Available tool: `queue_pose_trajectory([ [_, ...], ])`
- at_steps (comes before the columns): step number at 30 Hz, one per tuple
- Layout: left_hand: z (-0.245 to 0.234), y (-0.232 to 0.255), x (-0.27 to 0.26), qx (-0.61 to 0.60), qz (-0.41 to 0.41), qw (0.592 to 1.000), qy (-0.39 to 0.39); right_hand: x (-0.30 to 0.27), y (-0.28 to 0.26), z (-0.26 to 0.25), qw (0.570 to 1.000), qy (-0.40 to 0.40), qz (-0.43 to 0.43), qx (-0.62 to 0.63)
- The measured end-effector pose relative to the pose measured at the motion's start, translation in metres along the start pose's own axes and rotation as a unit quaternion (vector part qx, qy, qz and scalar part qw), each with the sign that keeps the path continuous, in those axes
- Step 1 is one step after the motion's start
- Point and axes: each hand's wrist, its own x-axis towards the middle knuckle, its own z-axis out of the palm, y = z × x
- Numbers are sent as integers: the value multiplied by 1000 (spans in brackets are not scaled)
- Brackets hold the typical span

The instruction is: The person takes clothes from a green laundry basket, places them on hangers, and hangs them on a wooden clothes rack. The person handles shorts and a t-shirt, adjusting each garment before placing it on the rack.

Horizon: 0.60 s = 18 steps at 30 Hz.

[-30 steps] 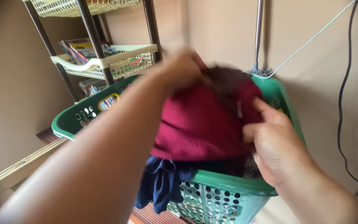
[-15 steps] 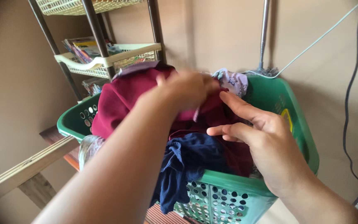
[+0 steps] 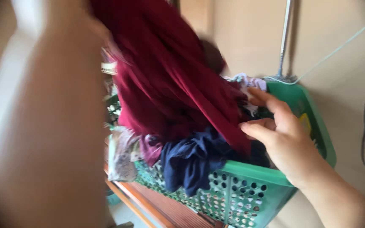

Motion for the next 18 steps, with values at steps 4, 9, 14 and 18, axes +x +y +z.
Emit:
queue_pose_trajectory([
  [4, -56, -37, -6, -288, -146, 946, 31, -1, -17, 25, 990, -76, 1, 117],
  [9, -131, -104, -36, -806, -234, 525, 139, -7, -47, 91, 972, -182, -56, 139],
  [14, -192, -166, -100, -863, -274, 386, 177, -11, -96, 128, 944, -312, 107, 25],
  [18, -220, -187, -134, -863, -302, 370, 163, -36, -131, 169, 930, -328, 138, 95],
])
